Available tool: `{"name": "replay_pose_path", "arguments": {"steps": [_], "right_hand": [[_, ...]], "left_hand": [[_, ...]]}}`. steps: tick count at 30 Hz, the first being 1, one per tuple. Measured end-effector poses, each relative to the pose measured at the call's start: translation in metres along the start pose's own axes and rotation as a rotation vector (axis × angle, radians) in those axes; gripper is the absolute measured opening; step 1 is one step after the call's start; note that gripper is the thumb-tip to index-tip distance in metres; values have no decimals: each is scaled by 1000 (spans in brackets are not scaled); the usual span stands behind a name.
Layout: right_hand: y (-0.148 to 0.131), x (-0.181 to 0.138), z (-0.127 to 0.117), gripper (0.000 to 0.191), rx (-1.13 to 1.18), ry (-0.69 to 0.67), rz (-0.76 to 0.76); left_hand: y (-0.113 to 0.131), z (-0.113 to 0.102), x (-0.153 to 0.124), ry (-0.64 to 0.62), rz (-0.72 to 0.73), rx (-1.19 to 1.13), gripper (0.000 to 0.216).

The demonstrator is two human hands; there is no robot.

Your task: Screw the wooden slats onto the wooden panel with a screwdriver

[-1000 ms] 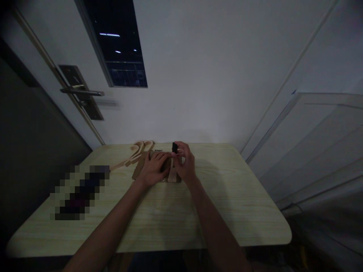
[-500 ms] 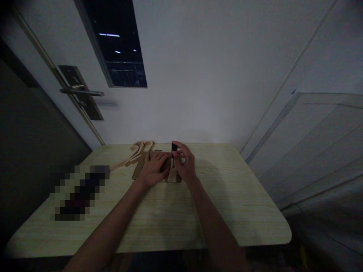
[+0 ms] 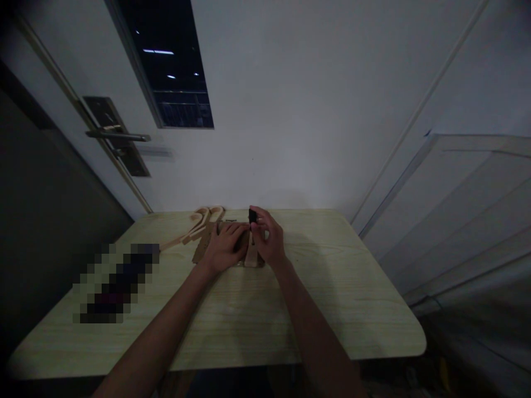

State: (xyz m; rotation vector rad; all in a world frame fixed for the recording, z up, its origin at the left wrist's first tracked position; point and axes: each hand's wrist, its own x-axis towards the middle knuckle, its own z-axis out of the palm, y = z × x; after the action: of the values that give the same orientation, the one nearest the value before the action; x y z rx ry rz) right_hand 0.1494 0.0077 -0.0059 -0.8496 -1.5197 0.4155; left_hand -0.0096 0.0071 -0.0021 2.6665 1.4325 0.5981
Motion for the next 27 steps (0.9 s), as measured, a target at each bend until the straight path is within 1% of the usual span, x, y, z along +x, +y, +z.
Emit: {"name": "replay_pose_path", "arguments": {"steps": [3, 5, 12, 18, 23, 27], "right_hand": [[5, 1, 2, 37, -57, 78, 3], [7, 1, 2, 37, -93, 102, -11], [1, 0, -1, 31, -86, 57, -28], [1, -2, -1, 34, -10, -13, -22], [6, -1, 2, 42, -98, 57, -19], [7, 1, 1, 37, -150, 69, -54]], "left_hand": [[0, 1, 0, -4, -6, 10, 45], [0, 1, 0, -13, -19, 7, 44], [1, 0, 1, -2, -12, -10, 43], [1, 0, 0, -9, -24, -6, 44], [0, 1, 0, -18, -18, -9, 44], [0, 2, 0, -12, -21, -9, 43]]}}
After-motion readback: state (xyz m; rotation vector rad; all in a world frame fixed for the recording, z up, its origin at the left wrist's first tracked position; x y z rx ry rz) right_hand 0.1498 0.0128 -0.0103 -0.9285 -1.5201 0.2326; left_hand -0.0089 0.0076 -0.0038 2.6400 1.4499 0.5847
